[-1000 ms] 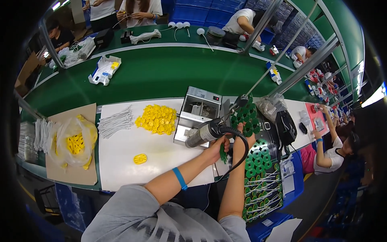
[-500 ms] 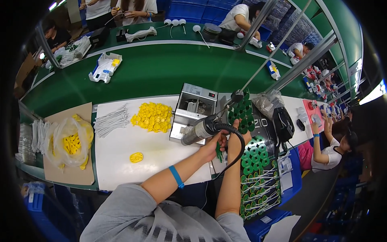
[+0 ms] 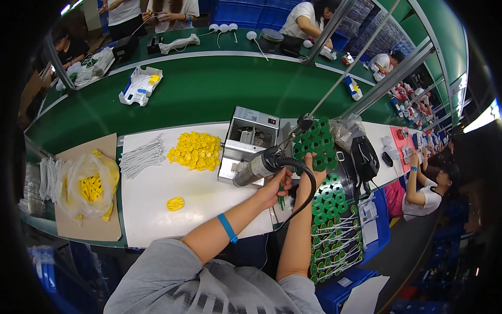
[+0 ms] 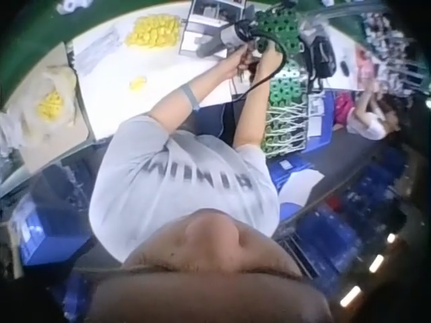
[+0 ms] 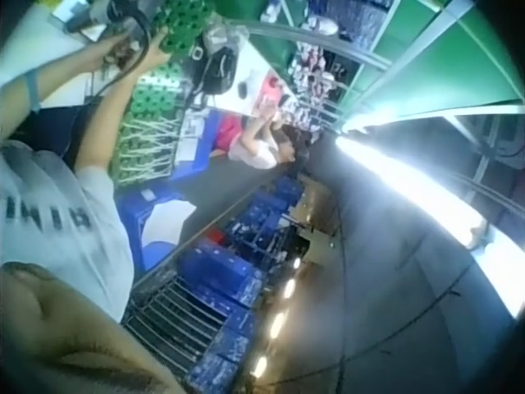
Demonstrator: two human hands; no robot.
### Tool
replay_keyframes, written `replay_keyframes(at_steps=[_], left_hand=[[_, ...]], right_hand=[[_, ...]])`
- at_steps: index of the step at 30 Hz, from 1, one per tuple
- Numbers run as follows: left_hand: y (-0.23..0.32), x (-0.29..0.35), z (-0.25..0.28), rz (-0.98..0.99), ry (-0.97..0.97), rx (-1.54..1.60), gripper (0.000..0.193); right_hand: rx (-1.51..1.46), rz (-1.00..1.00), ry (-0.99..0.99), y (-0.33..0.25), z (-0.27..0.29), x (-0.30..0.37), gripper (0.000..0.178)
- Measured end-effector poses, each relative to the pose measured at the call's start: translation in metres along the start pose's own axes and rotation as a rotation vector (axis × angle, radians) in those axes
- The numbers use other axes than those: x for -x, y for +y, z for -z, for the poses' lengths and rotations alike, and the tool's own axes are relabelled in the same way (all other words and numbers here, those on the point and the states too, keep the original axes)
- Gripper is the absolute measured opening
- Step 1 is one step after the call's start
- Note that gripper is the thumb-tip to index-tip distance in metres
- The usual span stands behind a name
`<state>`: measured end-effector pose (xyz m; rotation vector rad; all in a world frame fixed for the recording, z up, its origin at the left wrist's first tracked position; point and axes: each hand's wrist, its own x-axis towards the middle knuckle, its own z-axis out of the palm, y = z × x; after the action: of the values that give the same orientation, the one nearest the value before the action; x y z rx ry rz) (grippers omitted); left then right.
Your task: Assembling components onto LED circuit boards using an electric screwdriver.
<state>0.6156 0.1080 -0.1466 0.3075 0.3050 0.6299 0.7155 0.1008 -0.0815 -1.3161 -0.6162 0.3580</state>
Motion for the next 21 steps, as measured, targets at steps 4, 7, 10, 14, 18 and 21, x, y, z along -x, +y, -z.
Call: replay_keyframes(at_steps=[4,7,10,14,18,21], left_hand=[[0.001,0.004,-0.001,0.013,0.007,-0.057,0.032],[0.001,0.008,0.004,0.005,-0.01,-0.063,0.033],[0.003,0.006,0.006,-0.01,-0.04,-0.06,0.032],[0.006,0.009,0.002,-0.009,-0.025,-0.063,0.032],[0.006,0.009,0.002,0.016,-0.027,-0.065,0.035],[0.004,0.01,0.005,0.009,-0.003,-0.072,0.037]], right_hand=[[0.036,0.012,-0.049,-0.012,0.001,0.002,0.028],[0.114,0.092,-0.069,-0.047,-0.003,0.008,0.047],[0.147,0.264,-0.006,-0.06,0.003,-0.01,0.039],[0.204,0.252,-0.065,-0.053,0.033,-0.038,0.029],[0.633,0.308,-0.011,-0.043,0.051,-0.05,0.023],[0.496,0.175,-0.062,-0.046,0.051,-0.042,0.029]])
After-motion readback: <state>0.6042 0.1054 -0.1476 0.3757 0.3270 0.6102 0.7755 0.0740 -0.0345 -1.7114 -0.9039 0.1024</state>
